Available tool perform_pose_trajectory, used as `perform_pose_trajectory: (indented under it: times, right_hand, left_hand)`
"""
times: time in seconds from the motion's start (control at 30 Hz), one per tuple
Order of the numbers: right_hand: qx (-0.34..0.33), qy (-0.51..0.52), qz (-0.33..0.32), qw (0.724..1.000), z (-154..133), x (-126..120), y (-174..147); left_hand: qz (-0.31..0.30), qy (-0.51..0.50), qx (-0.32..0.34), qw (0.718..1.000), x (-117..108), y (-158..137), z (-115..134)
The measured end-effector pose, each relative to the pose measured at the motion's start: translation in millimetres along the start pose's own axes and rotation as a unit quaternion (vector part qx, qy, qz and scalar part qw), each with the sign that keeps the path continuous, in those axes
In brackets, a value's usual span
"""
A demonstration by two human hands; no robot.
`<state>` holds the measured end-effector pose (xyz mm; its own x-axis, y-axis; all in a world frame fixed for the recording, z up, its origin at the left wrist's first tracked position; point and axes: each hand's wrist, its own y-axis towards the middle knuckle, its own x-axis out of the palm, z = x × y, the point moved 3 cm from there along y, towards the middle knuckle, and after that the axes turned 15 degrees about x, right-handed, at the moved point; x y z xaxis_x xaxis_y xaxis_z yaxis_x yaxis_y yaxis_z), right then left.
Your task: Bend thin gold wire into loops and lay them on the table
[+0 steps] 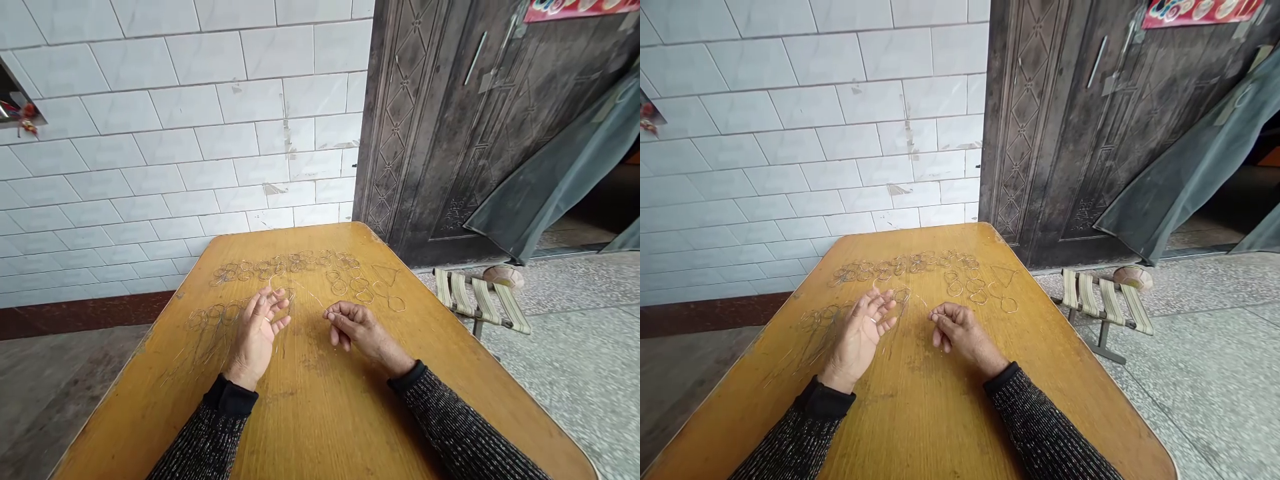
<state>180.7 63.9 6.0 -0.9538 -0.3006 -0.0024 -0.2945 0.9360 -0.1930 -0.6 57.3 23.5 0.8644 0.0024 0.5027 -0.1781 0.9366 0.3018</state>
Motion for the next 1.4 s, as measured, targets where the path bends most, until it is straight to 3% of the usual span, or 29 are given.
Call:
perform_pose_trajectory:
  times: [0.2, 0.4, 0.53, 0.7, 0.83, 0.93, 1.0, 1.1, 1.23, 1.4]
  right_hand:
    - [0.002, 0.013, -0.020, 1.000, 3, 20, -7]
    - [0.019, -0.023, -0.081, 0.996, 14, 40, -12]
    - [0.008, -0.018, -0.093, 0.995, 14, 42, -13]
    - [0.034, -0.057, -0.119, 0.991, 13, 43, -16]
    - [-0.011, -0.150, -0.069, 0.986, 8, 32, -13]
    - [-0.042, -0.124, 0.024, 0.991, 0, 17, -10]
    - [-0.049, -0.066, 0.047, 0.996, -6, 9, -10]
    - [-0.058, 0.007, 0.024, 0.998, -14, 7, -15]
    - [-0.058, 0.023, -0.022, 0.998, -17, 13, -19]
    - [-0.049, 0.031, -0.033, 0.998, -10, 17, -15]
  left_hand:
    - [-0.087, 0.094, -0.094, 0.987, 9, -16, -21]
    - [-0.107, 0.181, -0.050, 0.976, 8, -17, -21]
    - [-0.141, 0.194, -0.052, 0.969, 12, -19, -20]
    - [-0.133, 0.215, -0.015, 0.967, 16, -21, -15]
    - [-0.145, 0.220, -0.016, 0.964, 16, -21, -13]
    - [-0.184, 0.197, -0.056, 0.961, 17, -24, -16]
    - [-0.220, 0.168, -0.100, 0.956, 19, -29, -21]
    - [-0.256, 0.127, -0.164, 0.944, 23, -37, -26]
    - [-0.271, 0.085, -0.217, 0.934, 26, -44, -30]
    - [-0.324, 0.122, -0.238, 0.908, 27, -45, -27]
